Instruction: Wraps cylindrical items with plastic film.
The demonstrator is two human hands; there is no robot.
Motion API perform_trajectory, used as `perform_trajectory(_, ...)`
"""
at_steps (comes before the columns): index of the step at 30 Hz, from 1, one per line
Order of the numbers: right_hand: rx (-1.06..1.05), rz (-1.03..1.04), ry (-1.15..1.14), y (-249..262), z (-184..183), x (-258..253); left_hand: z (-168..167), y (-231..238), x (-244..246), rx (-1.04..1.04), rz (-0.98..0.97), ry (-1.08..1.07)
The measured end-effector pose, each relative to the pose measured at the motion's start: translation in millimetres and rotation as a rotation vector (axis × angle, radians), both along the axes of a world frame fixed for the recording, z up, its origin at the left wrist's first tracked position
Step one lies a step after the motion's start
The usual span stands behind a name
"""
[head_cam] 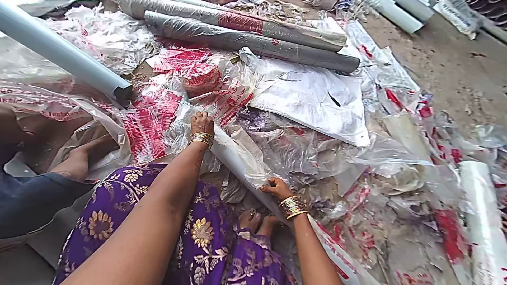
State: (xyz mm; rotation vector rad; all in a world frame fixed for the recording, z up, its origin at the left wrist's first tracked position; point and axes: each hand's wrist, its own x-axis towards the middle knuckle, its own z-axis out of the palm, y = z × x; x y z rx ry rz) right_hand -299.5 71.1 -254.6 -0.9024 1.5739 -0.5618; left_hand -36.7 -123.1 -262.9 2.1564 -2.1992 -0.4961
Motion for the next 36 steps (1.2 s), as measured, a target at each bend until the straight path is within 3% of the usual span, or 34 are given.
perform_trajectory(7,0.01,0.009,-0.004,-0.5,-4.9,-3.0,15.2,-9.8,0.4,0.182,0.178,0.067)
perform_trajectory(10,0.03,-0.004,0.015,-2.4,-3.6,-3.2,26.2,-8.3,-6.7,0.283,0.089,0.026)
perform_trajectory(13,0.028,-0.038,0.002,-4.7,-5.0,-3.1,43.5,-2.3,-25.7,0.42,-0.099,0.137)
perform_trajectory(16,0.028,-0.057,0.004,-2.9,-3.1,0.8,41.7,6.0,-25.6,0.34,-0.023,0.237)
perform_trajectory(23,0.005,-0.071,0.016,-1.4,-3.3,3.5,42.5,21.2,-6.2,0.286,0.187,0.085)
perform_trajectory(36,0.011,-0.038,0.05,-1.0,-1.5,0.1,49.3,24.7,-5.8,0.319,0.148,0.059)
